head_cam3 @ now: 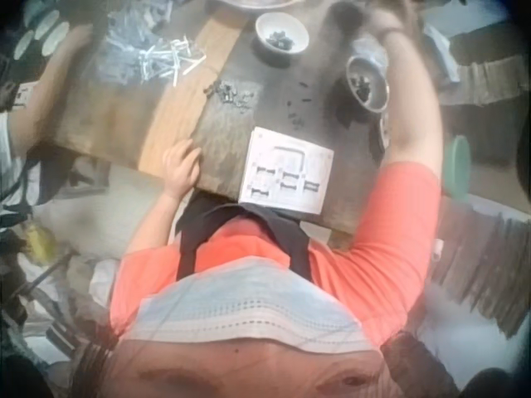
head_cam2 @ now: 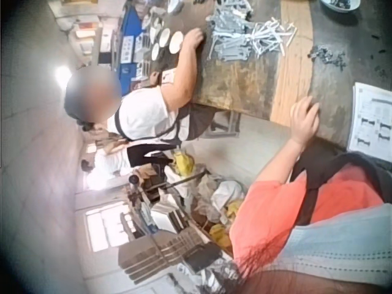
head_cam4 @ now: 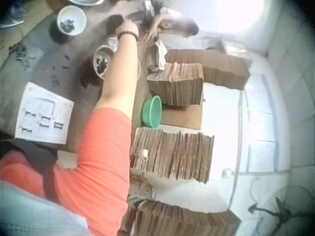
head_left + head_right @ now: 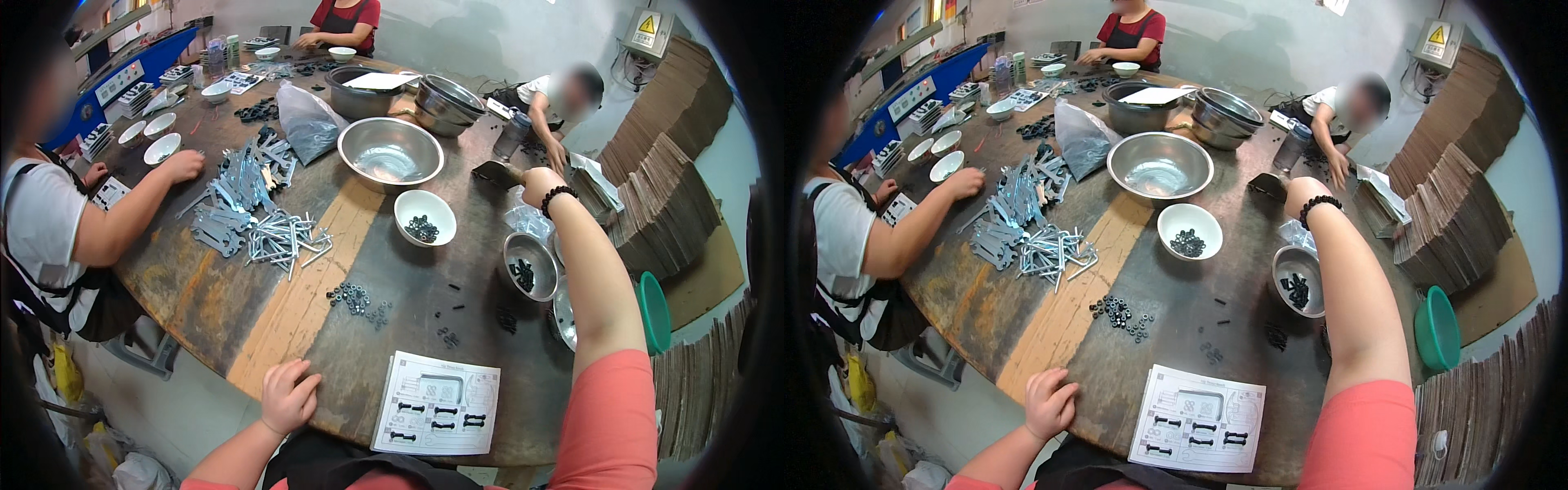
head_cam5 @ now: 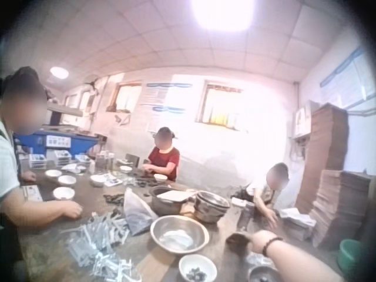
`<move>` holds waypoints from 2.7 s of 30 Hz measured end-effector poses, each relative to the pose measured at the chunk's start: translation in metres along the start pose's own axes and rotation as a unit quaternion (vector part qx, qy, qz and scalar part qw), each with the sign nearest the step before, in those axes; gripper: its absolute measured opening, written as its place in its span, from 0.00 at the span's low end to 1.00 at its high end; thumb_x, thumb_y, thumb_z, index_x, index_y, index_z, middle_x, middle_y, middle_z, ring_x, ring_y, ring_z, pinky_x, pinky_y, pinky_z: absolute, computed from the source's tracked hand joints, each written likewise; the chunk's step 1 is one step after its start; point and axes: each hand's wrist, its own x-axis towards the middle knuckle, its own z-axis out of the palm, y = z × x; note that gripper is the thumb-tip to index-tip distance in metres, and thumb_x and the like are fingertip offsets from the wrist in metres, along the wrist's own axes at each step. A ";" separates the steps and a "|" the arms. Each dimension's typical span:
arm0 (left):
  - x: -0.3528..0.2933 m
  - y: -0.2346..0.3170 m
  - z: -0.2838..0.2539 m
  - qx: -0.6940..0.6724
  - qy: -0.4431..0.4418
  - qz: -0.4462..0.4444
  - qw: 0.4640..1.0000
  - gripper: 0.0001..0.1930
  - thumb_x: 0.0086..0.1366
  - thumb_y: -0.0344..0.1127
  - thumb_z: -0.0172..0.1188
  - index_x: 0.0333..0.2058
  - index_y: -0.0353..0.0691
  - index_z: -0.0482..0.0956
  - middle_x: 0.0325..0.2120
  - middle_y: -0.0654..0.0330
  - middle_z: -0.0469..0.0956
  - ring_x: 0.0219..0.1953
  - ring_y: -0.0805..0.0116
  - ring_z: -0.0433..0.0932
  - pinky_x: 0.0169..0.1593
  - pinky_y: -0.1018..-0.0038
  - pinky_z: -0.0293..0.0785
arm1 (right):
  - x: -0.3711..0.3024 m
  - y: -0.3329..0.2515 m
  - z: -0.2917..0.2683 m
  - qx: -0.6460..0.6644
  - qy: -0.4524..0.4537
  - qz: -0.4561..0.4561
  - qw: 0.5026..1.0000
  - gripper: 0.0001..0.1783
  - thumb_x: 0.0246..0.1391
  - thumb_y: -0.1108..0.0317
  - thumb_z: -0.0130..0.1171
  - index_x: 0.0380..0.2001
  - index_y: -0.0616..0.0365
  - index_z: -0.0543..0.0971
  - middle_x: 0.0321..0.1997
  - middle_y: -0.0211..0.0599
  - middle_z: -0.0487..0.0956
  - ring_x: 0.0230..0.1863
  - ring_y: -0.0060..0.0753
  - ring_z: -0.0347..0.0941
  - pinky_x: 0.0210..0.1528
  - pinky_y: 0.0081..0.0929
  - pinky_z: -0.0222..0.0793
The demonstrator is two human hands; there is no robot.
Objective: The person assembles small black hardware components by hand, picking up bolts, nuts, and washers and placing them onto a printed instruction sheet. They occasionally use a small metal scoop to move parts between bowls and the table, and they handle the instruction sheet to reposition it.
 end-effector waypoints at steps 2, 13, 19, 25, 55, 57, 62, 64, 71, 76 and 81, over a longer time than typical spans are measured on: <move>-0.001 -0.001 0.000 -0.006 0.002 0.004 1.000 0.14 0.44 0.28 0.61 0.34 0.43 0.79 0.41 0.56 0.73 0.43 0.55 0.73 0.44 0.61 0.68 | -0.008 0.006 -0.002 0.022 -0.001 -0.014 1.000 0.20 0.44 0.72 0.51 0.44 0.56 0.77 0.39 0.49 0.79 0.42 0.47 0.76 0.44 0.37 0.72; -0.002 -0.001 0.001 -0.009 0.014 0.005 1.000 0.13 0.45 0.28 0.62 0.34 0.43 0.78 0.42 0.55 0.73 0.44 0.54 0.73 0.45 0.61 0.68 | -0.083 -0.002 -0.018 0.051 0.012 -0.042 0.998 0.20 0.38 0.72 0.50 0.39 0.54 0.79 0.35 0.48 0.79 0.40 0.50 0.75 0.44 0.38 0.71; -0.001 0.000 0.000 -0.012 0.016 -0.003 1.000 0.13 0.45 0.27 0.61 0.33 0.42 0.78 0.42 0.55 0.73 0.44 0.54 0.73 0.45 0.61 0.68 | -0.126 -0.004 -0.029 0.070 0.012 -0.057 0.996 0.23 0.38 0.72 0.49 0.42 0.53 0.79 0.35 0.49 0.79 0.39 0.49 0.75 0.43 0.39 0.71; -0.003 0.000 0.001 -0.010 0.022 -0.007 1.000 0.13 0.46 0.27 0.60 0.34 0.42 0.78 0.42 0.55 0.73 0.45 0.54 0.72 0.45 0.61 0.67 | -0.162 -0.007 -0.037 0.077 0.017 -0.087 0.993 0.23 0.38 0.72 0.51 0.42 0.54 0.78 0.31 0.51 0.78 0.35 0.51 0.76 0.41 0.40 0.71; -0.005 0.001 0.003 -0.008 0.019 -0.035 0.999 0.11 0.47 0.27 0.58 0.33 0.42 0.78 0.42 0.56 0.73 0.45 0.56 0.72 0.47 0.63 0.65 | -0.294 -0.026 -0.084 0.050 -0.044 -0.168 0.984 0.16 0.41 0.69 0.52 0.37 0.58 0.78 0.24 0.50 0.76 0.29 0.51 0.74 0.34 0.45 0.70; -0.005 0.002 0.003 -0.010 0.019 -0.034 0.999 0.11 0.48 0.27 0.58 0.33 0.42 0.78 0.42 0.56 0.73 0.45 0.56 0.72 0.47 0.63 0.64 | -0.305 -0.026 -0.089 0.043 -0.048 -0.172 0.983 0.16 0.41 0.69 0.52 0.37 0.58 0.77 0.25 0.50 0.76 0.30 0.51 0.75 0.35 0.45 0.71; -0.003 0.004 0.001 0.004 0.019 -0.032 0.999 0.11 0.48 0.26 0.58 0.33 0.42 0.78 0.42 0.56 0.73 0.44 0.56 0.72 0.47 0.62 0.64 | -0.326 -0.021 -0.088 0.059 -0.037 -0.198 0.978 0.15 0.42 0.70 0.52 0.37 0.58 0.77 0.25 0.50 0.75 0.29 0.51 0.74 0.35 0.43 0.72; -0.004 0.003 0.003 0.008 0.021 -0.030 0.999 0.11 0.48 0.26 0.58 0.33 0.41 0.77 0.42 0.55 0.73 0.44 0.55 0.72 0.48 0.62 0.64 | -0.336 -0.019 -0.090 0.052 -0.033 -0.196 0.979 0.15 0.43 0.70 0.53 0.37 0.56 0.77 0.25 0.49 0.75 0.29 0.51 0.74 0.34 0.42 0.72; -0.005 0.001 0.007 0.012 0.003 -0.034 0.999 0.11 0.49 0.27 0.57 0.34 0.41 0.77 0.43 0.56 0.73 0.44 0.56 0.72 0.48 0.62 0.64 | -0.353 0.008 -0.067 0.104 0.106 -0.172 0.974 0.18 0.42 0.74 0.54 0.41 0.51 0.78 0.27 0.47 0.73 0.29 0.48 0.73 0.32 0.39 0.70; -0.006 -0.003 0.003 0.026 0.000 -0.032 0.999 0.12 0.49 0.27 0.57 0.36 0.41 0.77 0.43 0.56 0.73 0.45 0.56 0.71 0.48 0.62 0.64 | -0.383 0.075 0.009 0.342 0.194 -0.093 0.915 0.22 0.43 0.76 0.54 0.47 0.64 0.75 0.29 0.40 0.75 0.31 0.36 0.71 0.35 0.30 0.67; -0.002 0.001 0.001 -0.003 -0.025 -0.072 0.997 0.14 0.50 0.27 0.57 0.39 0.39 0.76 0.43 0.54 0.73 0.45 0.53 0.71 0.49 0.62 0.66 | -0.478 0.103 0.154 0.717 0.208 0.201 0.635 0.27 0.51 0.70 0.50 0.57 0.64 0.67 0.24 0.24 0.69 0.16 0.13 0.61 0.15 0.11 0.53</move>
